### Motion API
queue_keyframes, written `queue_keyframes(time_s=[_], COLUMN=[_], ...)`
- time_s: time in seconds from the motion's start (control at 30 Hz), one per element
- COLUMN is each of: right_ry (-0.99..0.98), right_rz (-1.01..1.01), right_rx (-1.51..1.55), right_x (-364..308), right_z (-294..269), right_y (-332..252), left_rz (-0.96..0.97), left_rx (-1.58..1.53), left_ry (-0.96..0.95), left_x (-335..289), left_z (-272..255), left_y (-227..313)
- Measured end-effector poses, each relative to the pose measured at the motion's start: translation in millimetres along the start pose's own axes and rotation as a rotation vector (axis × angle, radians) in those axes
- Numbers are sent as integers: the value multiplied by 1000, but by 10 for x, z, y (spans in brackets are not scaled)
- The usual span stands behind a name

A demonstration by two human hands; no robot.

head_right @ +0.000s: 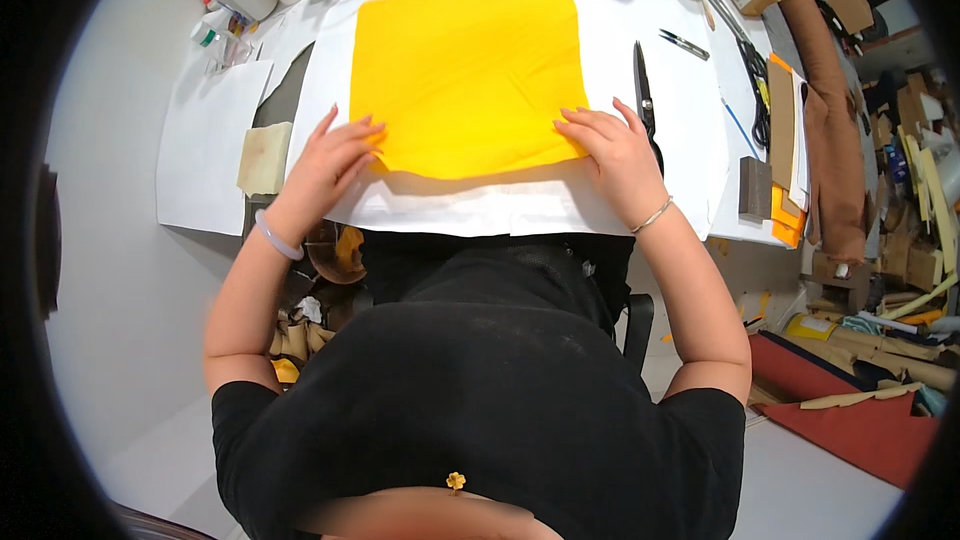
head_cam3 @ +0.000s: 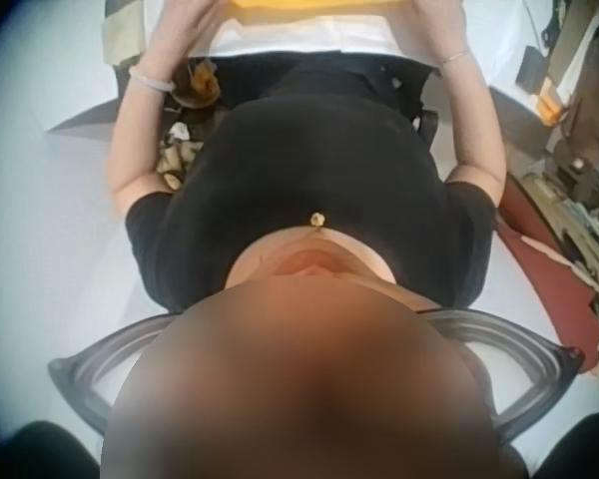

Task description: The person unfolds a yellow fabric, places a cardboard template on it, and cuts the fabric around the template using scissors. They then sand the edges of the cardboard template and iron the cut fabric piece.

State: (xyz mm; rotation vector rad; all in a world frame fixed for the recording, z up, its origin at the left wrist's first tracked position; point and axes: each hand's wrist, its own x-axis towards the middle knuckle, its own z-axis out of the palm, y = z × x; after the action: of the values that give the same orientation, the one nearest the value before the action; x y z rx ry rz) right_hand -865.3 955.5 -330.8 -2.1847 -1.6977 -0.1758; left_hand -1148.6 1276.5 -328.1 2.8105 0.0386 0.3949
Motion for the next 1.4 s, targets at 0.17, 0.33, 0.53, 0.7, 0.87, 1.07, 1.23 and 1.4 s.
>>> queue_keyframes(time_s=[0.17, 0.33, 0.53, 0.7, 0.87, 1.07, 1.23, 1.4], right_ry=[-11, -13, 52, 87, 139, 15, -54, 134], right_rz=[217, 348, 377, 428, 240, -90, -121, 303], right_rx=[-17, -51, -10, -63, 69, 166, 32, -80], right_x=[-264, -503, -534, -483, 81, 907, 1256, 1429], right_z=[-27, 82, 26, -88, -18, 693, 1004, 715], right_y=[-88, 263, 894, 1183, 351, -179, 404, 854], left_rz=[0, 66, 207, -43, -395, -161, -232, -258], left_rx=[-119, -116, 96, 125, 259, 249, 192, 196], left_ry=[-216, -126, -209, -190, -155, -35, -42, -38], left_x=[-135, 392, 1304, 1543, 1358, 1016, 820, 834], left_z=[-69, 102, 758, 868, 850, 799, 889, 898], left_y=[329, 197, -109, -248, 125, 179, 171, 199])
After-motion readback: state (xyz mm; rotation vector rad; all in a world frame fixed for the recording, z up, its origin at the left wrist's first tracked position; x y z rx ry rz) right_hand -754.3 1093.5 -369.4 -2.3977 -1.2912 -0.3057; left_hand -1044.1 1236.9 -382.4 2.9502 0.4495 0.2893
